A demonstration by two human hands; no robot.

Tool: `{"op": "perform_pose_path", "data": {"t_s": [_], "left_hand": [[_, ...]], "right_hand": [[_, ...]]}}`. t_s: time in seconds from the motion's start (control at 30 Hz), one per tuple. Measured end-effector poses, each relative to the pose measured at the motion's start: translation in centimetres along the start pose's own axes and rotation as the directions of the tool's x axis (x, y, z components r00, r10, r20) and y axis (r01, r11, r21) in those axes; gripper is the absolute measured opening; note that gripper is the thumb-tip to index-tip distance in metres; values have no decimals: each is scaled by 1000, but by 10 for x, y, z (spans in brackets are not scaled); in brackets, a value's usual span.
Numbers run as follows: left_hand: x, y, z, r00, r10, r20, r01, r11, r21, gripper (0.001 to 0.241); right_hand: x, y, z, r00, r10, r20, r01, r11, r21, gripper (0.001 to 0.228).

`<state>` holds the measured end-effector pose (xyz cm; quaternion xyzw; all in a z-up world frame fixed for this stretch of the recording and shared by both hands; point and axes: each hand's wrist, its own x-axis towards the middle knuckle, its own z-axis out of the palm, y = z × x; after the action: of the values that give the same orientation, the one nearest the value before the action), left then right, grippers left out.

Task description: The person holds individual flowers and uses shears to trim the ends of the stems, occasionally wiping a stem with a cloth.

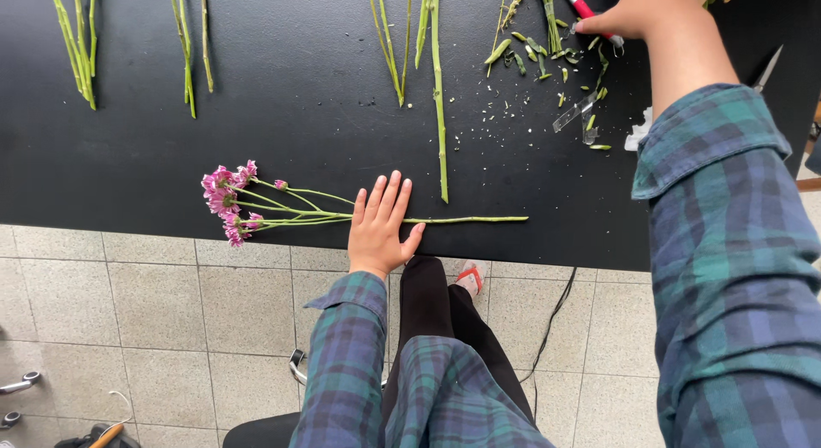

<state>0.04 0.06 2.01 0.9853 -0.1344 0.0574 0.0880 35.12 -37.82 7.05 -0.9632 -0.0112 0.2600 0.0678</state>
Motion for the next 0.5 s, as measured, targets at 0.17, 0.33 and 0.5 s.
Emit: {"op": "perform_pose_path", "data": {"t_s": [0.17, 0.33, 0.5], "left_hand": [[0, 1, -2, 1000, -7, -3, 7, 1000, -3, 70], [0, 1, -1, 1000, -3, -6, 3, 1000, 7, 71], [0, 1, -2, 1000, -5, 0, 5, 1000, 16, 71]], "right_hand": [[-1, -14, -11, 978, 135, 156, -141, 990, 27, 97], [-6, -18, -14, 971, 153, 182, -163, 986, 37, 85], [7, -13, -1, 987, 131, 98, -126, 991, -51, 62]]}}
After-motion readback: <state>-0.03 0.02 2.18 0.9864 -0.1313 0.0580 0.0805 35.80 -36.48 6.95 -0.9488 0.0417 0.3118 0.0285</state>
